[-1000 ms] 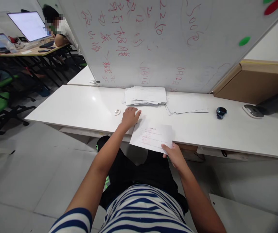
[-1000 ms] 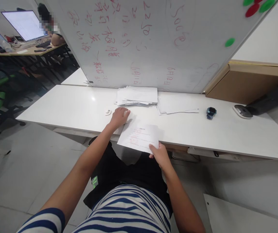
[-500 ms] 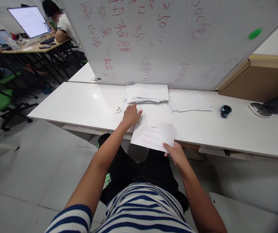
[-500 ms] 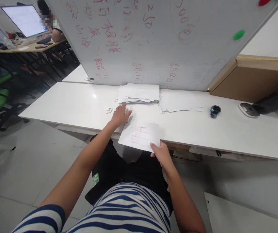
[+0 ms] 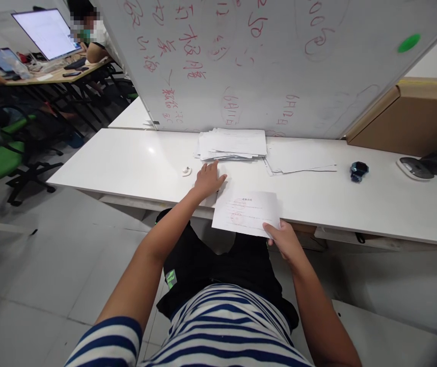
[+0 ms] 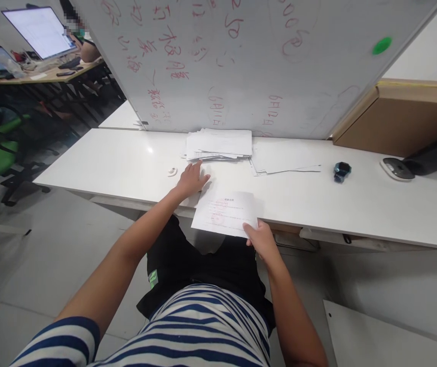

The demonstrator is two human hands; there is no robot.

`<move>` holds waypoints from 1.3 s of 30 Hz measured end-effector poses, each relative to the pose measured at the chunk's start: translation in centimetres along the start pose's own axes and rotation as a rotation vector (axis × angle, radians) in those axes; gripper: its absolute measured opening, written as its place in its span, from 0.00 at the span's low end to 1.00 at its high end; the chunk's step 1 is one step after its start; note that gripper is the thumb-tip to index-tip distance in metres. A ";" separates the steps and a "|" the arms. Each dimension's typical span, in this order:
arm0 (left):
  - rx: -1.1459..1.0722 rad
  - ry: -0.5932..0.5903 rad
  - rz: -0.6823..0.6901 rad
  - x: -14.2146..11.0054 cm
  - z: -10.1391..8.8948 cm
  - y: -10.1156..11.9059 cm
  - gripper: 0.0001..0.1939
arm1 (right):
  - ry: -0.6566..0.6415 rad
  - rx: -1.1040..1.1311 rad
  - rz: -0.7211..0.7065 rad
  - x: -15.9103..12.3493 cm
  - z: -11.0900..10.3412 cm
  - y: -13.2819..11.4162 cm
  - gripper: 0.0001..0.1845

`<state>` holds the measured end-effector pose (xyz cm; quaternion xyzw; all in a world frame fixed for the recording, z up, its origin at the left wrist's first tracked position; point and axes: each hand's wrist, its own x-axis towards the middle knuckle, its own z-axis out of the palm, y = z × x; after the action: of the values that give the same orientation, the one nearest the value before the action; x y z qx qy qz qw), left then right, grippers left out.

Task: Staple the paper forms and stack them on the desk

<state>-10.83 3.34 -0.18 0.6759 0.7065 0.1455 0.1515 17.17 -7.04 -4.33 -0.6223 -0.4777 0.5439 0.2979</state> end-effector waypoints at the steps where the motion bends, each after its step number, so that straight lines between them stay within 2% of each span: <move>1: 0.016 -0.011 -0.002 0.0 0.0 0.0 0.37 | 0.002 0.003 -0.001 0.0 0.0 0.0 0.13; 7: 0.057 -0.076 -0.015 -0.1 -0.4 0.3 0.38 | 0.019 0.006 0.008 0.1 0.0 0.2 0.12; 20: 0.007 -0.075 -0.007 -0.3 -0.7 0.4 0.36 | 0.006 0.006 0.005 0.1 0.3 0.3 0.13; 29: 0.176 -0.059 0.033 -0.2 -0.1 0.5 0.28 | -0.010 -0.059 -0.004 0.0 0.2 0.2 0.13; 34: 0.261 -0.104 0.038 0.1 0.2 0.6 0.28 | 0.000 -0.056 0.030 0.1 0.2 0.7 0.13; 39: 0.305 -0.064 0.029 0.3 0.7 0.9 0.29 | 0.030 0.019 0.043 0.3 0.4 1.3 0.12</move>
<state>-9.70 3.70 -0.46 0.7053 0.7055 0.0169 0.0674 17.09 -7.34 -5.66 -0.6375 -0.4545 0.5453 0.2994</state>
